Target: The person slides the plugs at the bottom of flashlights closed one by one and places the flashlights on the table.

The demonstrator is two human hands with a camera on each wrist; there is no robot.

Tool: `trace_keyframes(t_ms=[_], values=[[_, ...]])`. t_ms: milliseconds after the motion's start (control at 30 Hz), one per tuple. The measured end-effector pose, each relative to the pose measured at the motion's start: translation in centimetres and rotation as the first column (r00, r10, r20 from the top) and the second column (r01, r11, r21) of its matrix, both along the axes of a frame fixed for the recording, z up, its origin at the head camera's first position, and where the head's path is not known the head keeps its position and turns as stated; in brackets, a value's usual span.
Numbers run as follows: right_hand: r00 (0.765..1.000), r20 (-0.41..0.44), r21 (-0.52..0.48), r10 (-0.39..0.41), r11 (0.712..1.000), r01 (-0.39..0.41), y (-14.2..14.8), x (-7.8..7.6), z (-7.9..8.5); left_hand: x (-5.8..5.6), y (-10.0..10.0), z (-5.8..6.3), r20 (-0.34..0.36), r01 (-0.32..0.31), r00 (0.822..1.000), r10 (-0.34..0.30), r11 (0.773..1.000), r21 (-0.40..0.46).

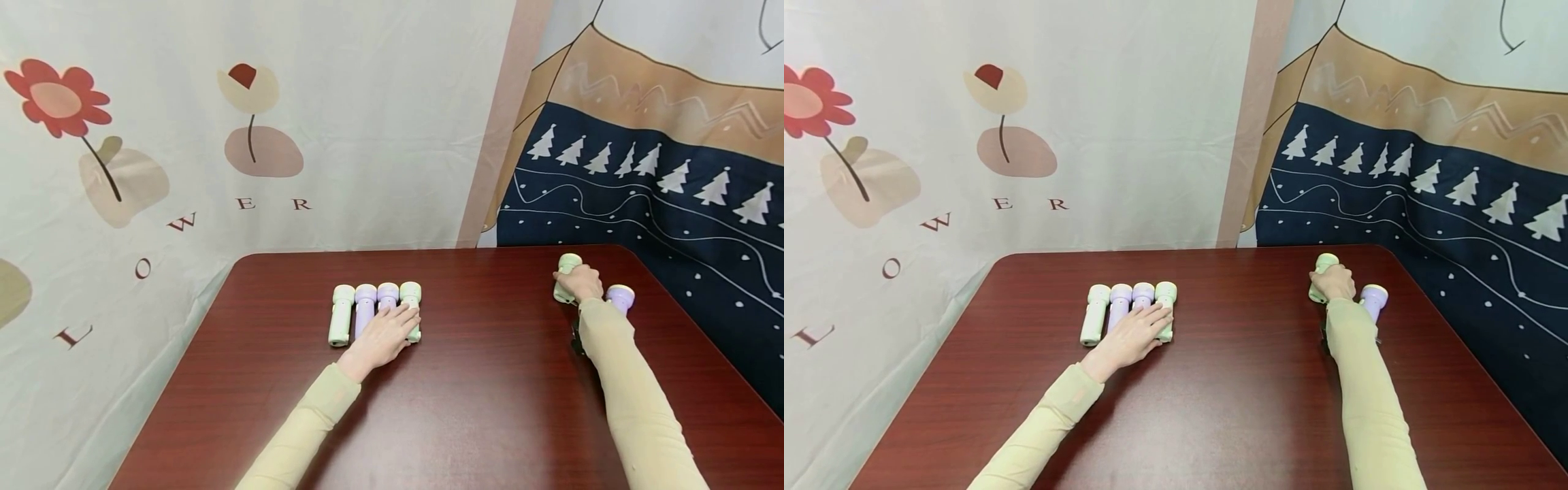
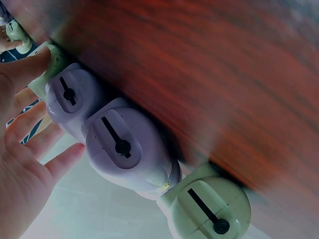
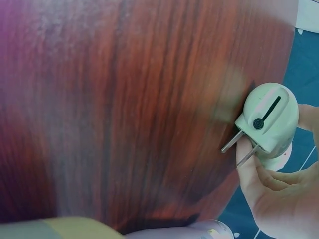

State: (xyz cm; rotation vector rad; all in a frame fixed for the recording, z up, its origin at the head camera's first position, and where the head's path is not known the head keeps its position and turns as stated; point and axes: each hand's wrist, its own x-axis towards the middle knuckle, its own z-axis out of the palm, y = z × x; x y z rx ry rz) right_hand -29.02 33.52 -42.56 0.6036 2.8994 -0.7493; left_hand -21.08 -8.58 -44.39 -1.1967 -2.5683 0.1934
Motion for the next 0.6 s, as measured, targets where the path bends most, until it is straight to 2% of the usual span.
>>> trace_keyframes(t_ms=[267,600], values=[[1.0,-0.025,0.016,0.013,1.0,-0.013,-0.01,0.08,-0.04,0.03,0.04,0.06,0.028,-0.01,1.0,0.01,1.0,0.002],[0.999,-0.046,-0.007,-0.01,1.0,0.01,-0.23,0.11,-0.04,-0.03,-0.02,0.01,0.024,-0.012,1.0,0.012,1.0,-0.011]])
